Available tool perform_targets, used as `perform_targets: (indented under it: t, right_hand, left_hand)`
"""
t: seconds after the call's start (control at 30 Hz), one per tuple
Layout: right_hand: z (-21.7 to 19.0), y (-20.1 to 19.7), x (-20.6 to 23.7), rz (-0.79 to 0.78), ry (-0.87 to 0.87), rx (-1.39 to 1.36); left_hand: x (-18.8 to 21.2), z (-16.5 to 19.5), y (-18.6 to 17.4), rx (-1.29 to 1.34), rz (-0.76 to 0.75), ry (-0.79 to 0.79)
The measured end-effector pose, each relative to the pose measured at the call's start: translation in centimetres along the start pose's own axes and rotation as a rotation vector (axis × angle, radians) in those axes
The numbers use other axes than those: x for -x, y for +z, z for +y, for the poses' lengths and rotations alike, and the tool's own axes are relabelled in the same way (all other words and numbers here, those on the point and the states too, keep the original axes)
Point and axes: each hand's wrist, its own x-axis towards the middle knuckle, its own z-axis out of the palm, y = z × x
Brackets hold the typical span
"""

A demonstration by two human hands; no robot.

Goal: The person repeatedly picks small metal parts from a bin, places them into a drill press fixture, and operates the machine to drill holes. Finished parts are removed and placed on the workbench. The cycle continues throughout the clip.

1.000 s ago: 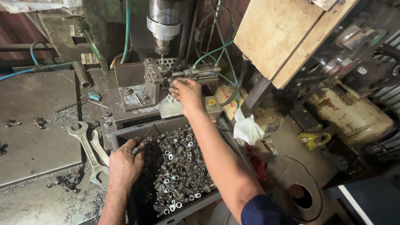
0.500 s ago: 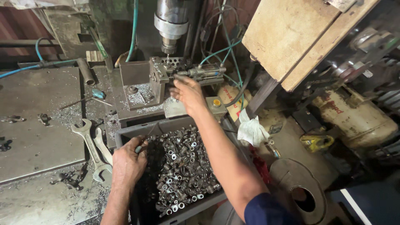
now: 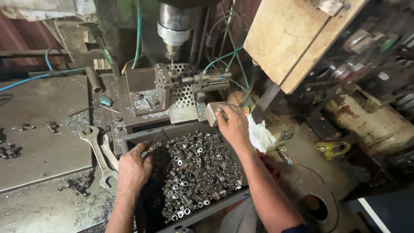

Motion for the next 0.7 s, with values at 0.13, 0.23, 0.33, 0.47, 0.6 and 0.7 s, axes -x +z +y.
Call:
perform_targets:
  t: [0.13,0.23,0.33,0.47,0.6,0.7]
  right_hand:
    - [0.5,0.6,0.4,0.050,-0.033,-0.026]
    - [0.3,-0.2,1.0,0.034,-0.011,-0.085]
    - [-1.5,-1.8,4.1,-0.007,0.020,-0.159]
    - [-6.0,-3.3,11.9,-0.171,-0.012,-0.264]
    - [-7.9,-3.7,15.8,-0.257,0.062,-0.306]
    - [-7.9,-3.5,16.0,-0.199,0.069,-0.307]
  left_hand:
    - [0.1,-0.2,0.1,-0.005,-0.003,0.010]
    - [0.2,-0.3,0.3,-0.007,0.023,0.098]
    - [0.2,-0.6,0.3,-0.004,0.034,0.125]
    - [0.2,-1.4,0.1,0.047,0.080,0.231]
    - [1.1,-2.9,0.2,0.164,0.161,0.045]
    - [2.7,-5.6,-0.4,0.262,0.351,-0.041]
